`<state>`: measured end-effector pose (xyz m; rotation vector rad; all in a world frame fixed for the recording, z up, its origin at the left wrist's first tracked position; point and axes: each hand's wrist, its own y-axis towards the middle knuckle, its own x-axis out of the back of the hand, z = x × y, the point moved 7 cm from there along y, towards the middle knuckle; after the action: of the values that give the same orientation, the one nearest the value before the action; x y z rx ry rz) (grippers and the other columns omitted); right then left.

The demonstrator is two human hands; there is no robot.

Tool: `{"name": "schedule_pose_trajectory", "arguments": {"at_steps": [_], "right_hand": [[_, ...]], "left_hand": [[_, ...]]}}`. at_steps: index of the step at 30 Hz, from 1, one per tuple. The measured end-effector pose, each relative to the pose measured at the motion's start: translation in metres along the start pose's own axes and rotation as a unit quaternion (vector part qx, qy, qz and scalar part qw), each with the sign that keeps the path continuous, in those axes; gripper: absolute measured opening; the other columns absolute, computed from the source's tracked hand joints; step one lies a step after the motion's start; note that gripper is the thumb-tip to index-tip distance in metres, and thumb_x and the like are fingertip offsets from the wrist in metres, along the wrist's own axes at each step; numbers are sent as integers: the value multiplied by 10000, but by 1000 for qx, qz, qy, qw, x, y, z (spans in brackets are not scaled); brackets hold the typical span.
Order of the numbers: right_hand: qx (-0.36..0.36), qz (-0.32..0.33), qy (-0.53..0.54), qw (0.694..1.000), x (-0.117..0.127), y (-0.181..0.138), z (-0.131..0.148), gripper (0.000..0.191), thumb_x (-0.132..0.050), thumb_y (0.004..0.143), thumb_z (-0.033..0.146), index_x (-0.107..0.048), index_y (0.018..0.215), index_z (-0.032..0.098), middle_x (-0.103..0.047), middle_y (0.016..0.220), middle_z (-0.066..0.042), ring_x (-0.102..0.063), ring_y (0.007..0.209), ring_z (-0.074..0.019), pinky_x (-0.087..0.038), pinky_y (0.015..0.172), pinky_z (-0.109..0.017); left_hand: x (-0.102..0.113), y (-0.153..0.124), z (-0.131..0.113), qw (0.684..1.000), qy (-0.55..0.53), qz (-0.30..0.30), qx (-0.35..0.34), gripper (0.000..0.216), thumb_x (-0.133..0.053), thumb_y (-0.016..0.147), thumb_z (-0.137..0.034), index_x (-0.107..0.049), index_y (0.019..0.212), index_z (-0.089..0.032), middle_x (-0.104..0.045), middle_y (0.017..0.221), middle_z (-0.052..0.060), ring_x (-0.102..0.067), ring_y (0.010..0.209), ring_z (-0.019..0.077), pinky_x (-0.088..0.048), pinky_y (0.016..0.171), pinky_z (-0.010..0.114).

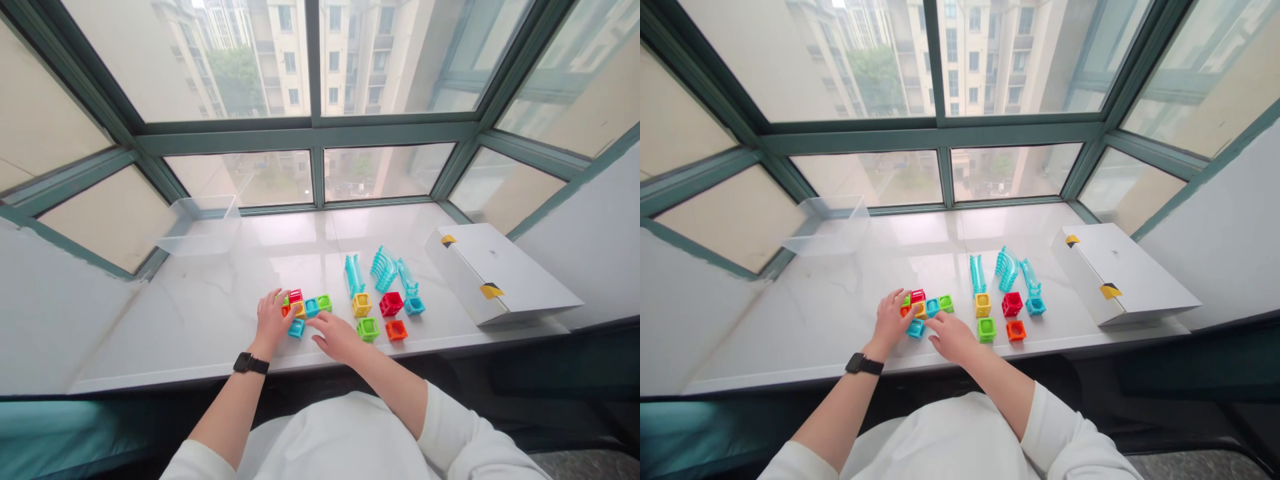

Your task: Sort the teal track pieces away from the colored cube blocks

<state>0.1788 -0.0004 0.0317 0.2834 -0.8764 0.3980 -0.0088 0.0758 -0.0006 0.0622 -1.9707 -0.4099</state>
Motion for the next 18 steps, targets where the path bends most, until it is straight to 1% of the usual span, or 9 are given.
{"name": "schedule_pose_trajectory", "arguments": {"at_steps": [3, 5, 9, 13, 18], "right_hand": [[-4, 55, -28, 998, -31, 12, 1, 412, -685, 952, 229, -638, 1359, 275, -654, 1231, -79, -681, 1043, -225, -536, 906, -328], [-8, 65, -42, 997, -41, 17, 0, 372, -676, 956, 244, -641, 1325, 274, -648, 1212, -73, -679, 1037, -227, -526, 887, -320], [-29, 65, -64, 995, -44, 19, -5, 292, -665, 962, 258, -629, 1252, 239, -655, 1181, -81, -675, 1028, -239, -511, 854, -318], [-60, 60, -85, 993, -43, 16, -12, 310, -666, 970, 280, -600, 1266, 219, -674, 1183, -93, -674, 1022, -245, -494, 839, -316], [-73, 55, -95, 991, -42, 16, -19, 180, -611, 985, 201, -654, 1152, 250, -705, 1094, -51, -676, 942, -210, -446, 778, -278]], "left_hand": [[-15, 2, -7, 999, 34, 30, 12, 518, -621, 966, -503, -586, 1419, -254, -568, 1505, 144, -510, 1377, 352, -290, 1216, 591], [-19, 3, -11, 998, 44, 37, 14, 528, -631, 958, -517, -588, 1419, -263, -571, 1508, 141, -507, 1381, 354, -310, 1202, 575], [-20, 2, -13, 998, 41, 38, 16, 485, -649, 948, -509, -623, 1373, -278, -593, 1483, 126, -533, 1352, 339, -408, 1116, 504], [-21, -1, -15, 999, 27, 37, 10, 448, -663, 938, -496, -642, 1334, -286, -604, 1465, 114, -550, 1329, 329, -428, 1088, 487], [-21, -3, -19, 999, 13, 39, 4, 441, -668, 934, -489, -645, 1321, -279, -611, 1454, 109, -557, 1320, 325, -435, 1079, 483]]}}
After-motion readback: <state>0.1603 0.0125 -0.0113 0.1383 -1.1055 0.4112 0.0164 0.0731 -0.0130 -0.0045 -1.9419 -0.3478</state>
